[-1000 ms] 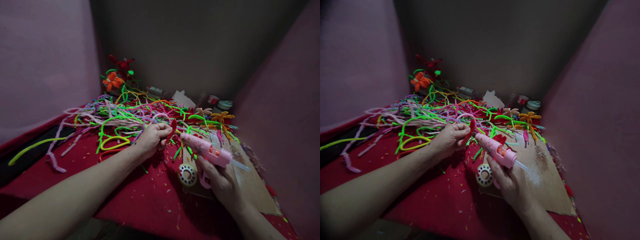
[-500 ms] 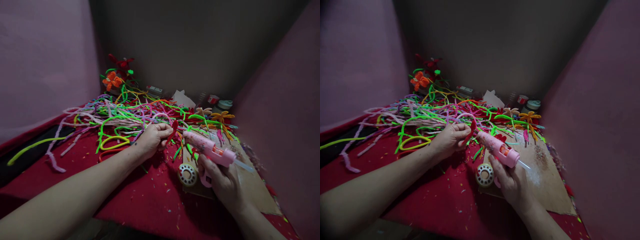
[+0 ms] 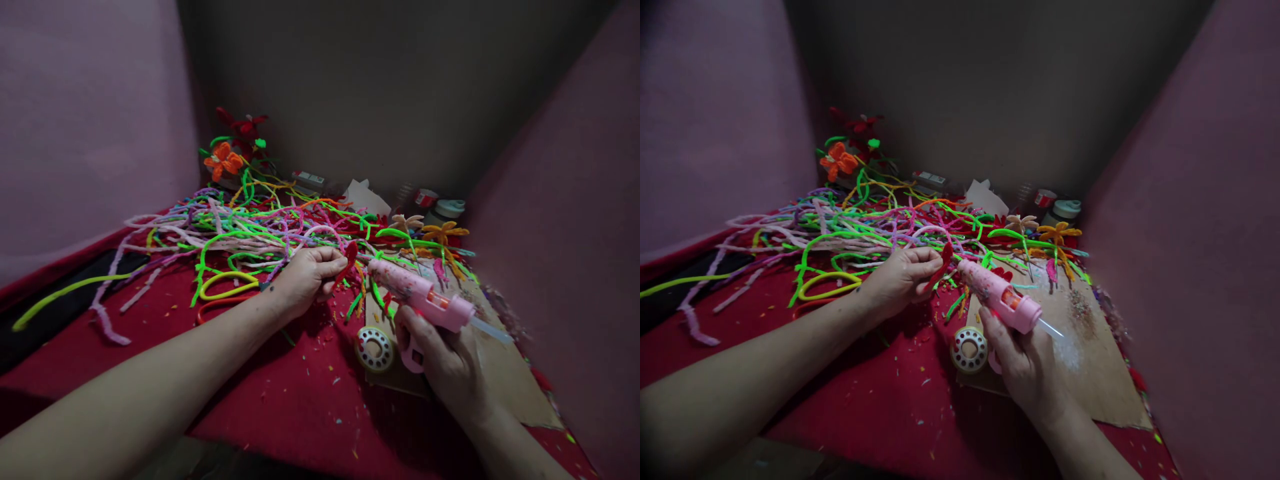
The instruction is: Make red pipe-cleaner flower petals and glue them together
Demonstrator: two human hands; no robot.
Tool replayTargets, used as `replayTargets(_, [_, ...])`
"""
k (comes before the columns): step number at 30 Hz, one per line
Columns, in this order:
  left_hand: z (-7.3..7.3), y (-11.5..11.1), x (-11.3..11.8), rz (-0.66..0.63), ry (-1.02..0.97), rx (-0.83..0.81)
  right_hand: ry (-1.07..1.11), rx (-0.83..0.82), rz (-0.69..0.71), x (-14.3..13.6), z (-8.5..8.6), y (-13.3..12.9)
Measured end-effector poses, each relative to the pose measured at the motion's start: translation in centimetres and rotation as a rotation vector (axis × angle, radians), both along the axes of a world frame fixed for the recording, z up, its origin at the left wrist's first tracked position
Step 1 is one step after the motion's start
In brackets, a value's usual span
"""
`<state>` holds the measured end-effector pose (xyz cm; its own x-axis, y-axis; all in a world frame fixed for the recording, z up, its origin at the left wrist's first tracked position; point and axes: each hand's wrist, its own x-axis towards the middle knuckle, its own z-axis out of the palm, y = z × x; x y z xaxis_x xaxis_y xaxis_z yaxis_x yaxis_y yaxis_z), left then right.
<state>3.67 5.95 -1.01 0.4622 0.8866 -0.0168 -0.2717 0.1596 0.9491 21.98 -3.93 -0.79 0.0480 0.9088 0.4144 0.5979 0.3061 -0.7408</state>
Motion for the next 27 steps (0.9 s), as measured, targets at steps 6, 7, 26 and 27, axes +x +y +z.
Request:
replayTargets(6, [0.05, -0.05, -0.01, -0.001, 0.008, -0.01, 0.091, -0.07, 0.002, 0.81, -1.13, -0.16])
replayTargets(7, [0.06, -0.05, -0.01, -0.003, 0.008, -0.01, 0.057, -0.035, 0.009, 0.92, -1.16, -0.17])
replayTargets(26, [0.34, -0.3, -0.02, -0.011, 0.054, 0.014, 0.089, -0.052, -0.009, 0.51, -0.64, -0.29])
replayTargets(27, [0.34, -0.29, -0.01, -0.008, 0.055, 0.016, 0.085, -0.051, -0.006, 0.48, -0.63, -0.29])
